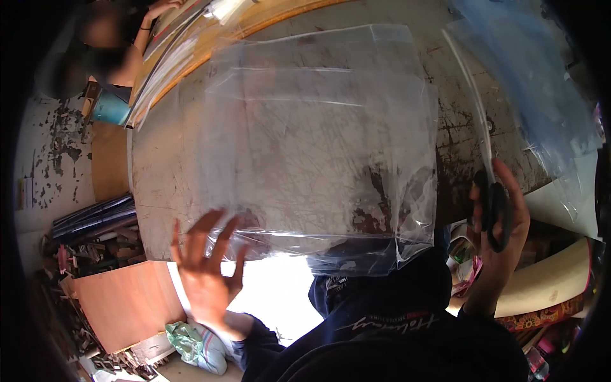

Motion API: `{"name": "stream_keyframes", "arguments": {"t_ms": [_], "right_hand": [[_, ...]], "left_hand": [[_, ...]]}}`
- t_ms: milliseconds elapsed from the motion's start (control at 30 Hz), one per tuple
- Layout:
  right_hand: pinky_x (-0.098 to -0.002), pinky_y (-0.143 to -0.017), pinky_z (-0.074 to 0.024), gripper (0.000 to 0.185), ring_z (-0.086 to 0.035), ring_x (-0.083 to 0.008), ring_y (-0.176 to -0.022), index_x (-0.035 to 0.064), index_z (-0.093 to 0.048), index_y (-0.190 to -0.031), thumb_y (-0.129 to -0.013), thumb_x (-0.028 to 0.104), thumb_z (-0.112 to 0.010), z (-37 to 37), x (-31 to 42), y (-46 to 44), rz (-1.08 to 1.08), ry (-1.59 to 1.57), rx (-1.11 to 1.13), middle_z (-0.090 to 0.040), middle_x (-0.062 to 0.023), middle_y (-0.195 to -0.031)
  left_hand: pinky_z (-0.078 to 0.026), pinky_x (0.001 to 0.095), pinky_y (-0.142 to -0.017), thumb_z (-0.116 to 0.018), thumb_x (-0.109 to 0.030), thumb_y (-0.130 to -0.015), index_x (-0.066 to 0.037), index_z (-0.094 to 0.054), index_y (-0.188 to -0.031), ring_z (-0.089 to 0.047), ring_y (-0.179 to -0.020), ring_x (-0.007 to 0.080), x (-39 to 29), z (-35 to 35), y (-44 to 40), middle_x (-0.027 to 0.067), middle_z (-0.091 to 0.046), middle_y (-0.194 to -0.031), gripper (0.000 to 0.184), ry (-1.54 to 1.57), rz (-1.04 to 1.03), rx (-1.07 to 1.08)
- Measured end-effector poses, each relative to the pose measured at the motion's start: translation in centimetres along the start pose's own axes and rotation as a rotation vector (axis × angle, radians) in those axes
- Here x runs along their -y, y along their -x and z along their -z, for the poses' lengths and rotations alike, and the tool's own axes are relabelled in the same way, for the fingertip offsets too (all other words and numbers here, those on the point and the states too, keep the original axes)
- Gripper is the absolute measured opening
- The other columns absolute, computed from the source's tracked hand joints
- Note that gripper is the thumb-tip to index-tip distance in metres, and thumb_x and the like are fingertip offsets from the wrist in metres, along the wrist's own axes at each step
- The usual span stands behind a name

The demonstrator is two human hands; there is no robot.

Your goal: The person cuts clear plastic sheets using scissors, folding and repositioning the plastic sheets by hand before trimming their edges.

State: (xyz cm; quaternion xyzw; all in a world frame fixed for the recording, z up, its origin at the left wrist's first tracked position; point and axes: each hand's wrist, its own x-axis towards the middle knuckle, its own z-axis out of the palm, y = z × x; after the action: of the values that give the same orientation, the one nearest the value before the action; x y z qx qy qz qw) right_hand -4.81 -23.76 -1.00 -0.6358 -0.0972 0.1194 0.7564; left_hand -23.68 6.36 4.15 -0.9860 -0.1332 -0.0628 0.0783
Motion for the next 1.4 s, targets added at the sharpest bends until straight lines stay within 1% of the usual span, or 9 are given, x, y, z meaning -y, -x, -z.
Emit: {"name": "stream_keyframes", "arguments": {"t_ms": [233,400,533,733,867,900,1100,1200,1400], "right_hand": [[-0.0192,-0.060,-0.0465,0.062,-0.058,-0.0085,-0.072,-0.0047,-0.042,-0.130,-0.075,0.010,-0.067,-0.4,0.2,0.4,-0.032,-0.028,0.000,-0.064,-0.0109,-0.093],[-0.0208,-0.064,-0.0461,0.058,-0.057,-0.0096,-0.073,-0.0051,-0.042,-0.129,-0.079,0.011,-0.064,0.4,0.6,1.2,0.040,0.047,0.008,-0.063,-0.0112,-0.094],[-0.0207,-0.066,-0.0461,0.058,-0.057,-0.0096,-0.074,-0.0053,-0.042,-0.129,-0.080,0.015,-0.065,2.2,0.2,1.8,0.088,0.058,-0.018,-0.063,-0.0115,-0.096],[-0.0206,-0.067,-0.0457,0.061,-0.057,-0.0090,-0.074,-0.0047,-0.043,-0.129,-0.079,0.021,-0.068,1.9,0.1,1.8,0.067,0.092,-0.027,-0.062,-0.0094,-0.093],[-0.0203,-0.065,-0.0440,0.070,-0.054,-0.0081,-0.073,-0.0045,-0.042,-0.130,-0.075,0.025,-0.073,2.0,0.2,1.8,0.071,0.010,0.112,-0.059,-0.0057,-0.087],[-0.0203,-0.065,-0.0440,0.070,-0.054,-0.0081,-0.073,-0.0045,-0.042,-0.130,-0.075,0.025,-0.073,2.2,0.4,1.8,0.064,0.019,0.122,-0.059,-0.0057,-0.087],[-0.0205,-0.058,-0.0364,0.103,-0.049,-0.0076,-0.073,-0.0033,-0.039,-0.125,-0.060,0.070,-0.068,2.8,1.0,2.1,0.036,0.140,-0.030,-0.051,-0.0035,-0.084],[-0.0204,-0.057,-0.0360,0.092,-0.049,-0.0076,-0.072,-0.0010,-0.043,-0.119,-0.061,0.064,-0.070,2.7,3.0,2.5,-0.108,0.156,0.038,-0.050,-0.0033,-0.083],[-0.0205,-0.060,-0.0409,0.051,-0.050,-0.0086,-0.071,0.0022,-0.049,-0.109,-0.065,0.006,-0.075,3.5,2.8,2.0,-0.156,0.108,0.083,-0.051,-0.0018,-0.077]], "left_hand": [[-0.049,0.0321,-0.064,-0.063,-0.016,-0.079,-0.007,-0.058,-0.110,-0.059,-0.080,0.0187,4.6,1.0,-6.0,0.0096,-0.058,-0.097,0.032,0.548,0.055,0.040],[-0.037,0.0194,-0.043,-0.048,-0.008,-0.090,-0.004,-0.051,-0.105,-0.045,-0.053,0.0047,5.6,-2.0,-6.7,0.0014,-0.047,-0.069,0.017,0.885,0.167,0.134],[-0.022,0.0172,-0.034,-0.044,-0.012,-0.092,-0.003,-0.051,-0.096,-0.031,-0.041,0.0022,4.5,-1.1,-2.7,0.0001,-0.048,-0.070,0.012,1.564,0.354,-0.485],[-0.037,0.0168,-0.042,-0.044,-0.025,-0.096,-0.004,-0.042,-0.110,-0.047,-0.059,0.0069,-10.1,-3.5,-1.5,0.0061,-0.049,-0.090,0.026,1.178,0.952,-1.306],[-0.051,0.0363,-0.082,-0.051,-0.005,-0.089,-0.003,-0.034,-0.124,-0.054,-0.102,0.0238,-17.1,-3.4,0.7,0.0135,-0.047,-0.111,0.038,1.827,0.244,-0.277],[-0.048,0.0334,-0.087,-0.055,-0.002,-0.087,-0.002,-0.037,-0.128,-0.052,-0.110,0.0230,-15.4,-1.6,0.0,0.0154,-0.047,-0.118,0.045,1.448,-0.019,0.313],[-0.049,0.0311,-0.081,-0.057,0.002,-0.080,-0.003,-0.040,-0.132,-0.057,-0.101,0.0223,-6.2,3.2,-0.8,0.0146,-0.054,-0.112,0.055,0.936,-0.735,0.720],[-0.051,0.0316,-0.075,-0.060,-0.002,-0.078,-0.002,-0.052,-0.122,-0.060,-0.092,0.0220,-4.9,4.9,-4.6,0.0134,-0.058,-0.108,0.045,0.528,-0.758,0.548],[-0.050,0.0369,-0.073,-0.070,-0.014,-0.074,-0.004,-0.058,-0.098,-0.061,-0.087,0.0239,-9.8,-0.2,-18.7,0.0097,-0.058,-0.095,0.029,0.574,-0.864,-0.065]]}}
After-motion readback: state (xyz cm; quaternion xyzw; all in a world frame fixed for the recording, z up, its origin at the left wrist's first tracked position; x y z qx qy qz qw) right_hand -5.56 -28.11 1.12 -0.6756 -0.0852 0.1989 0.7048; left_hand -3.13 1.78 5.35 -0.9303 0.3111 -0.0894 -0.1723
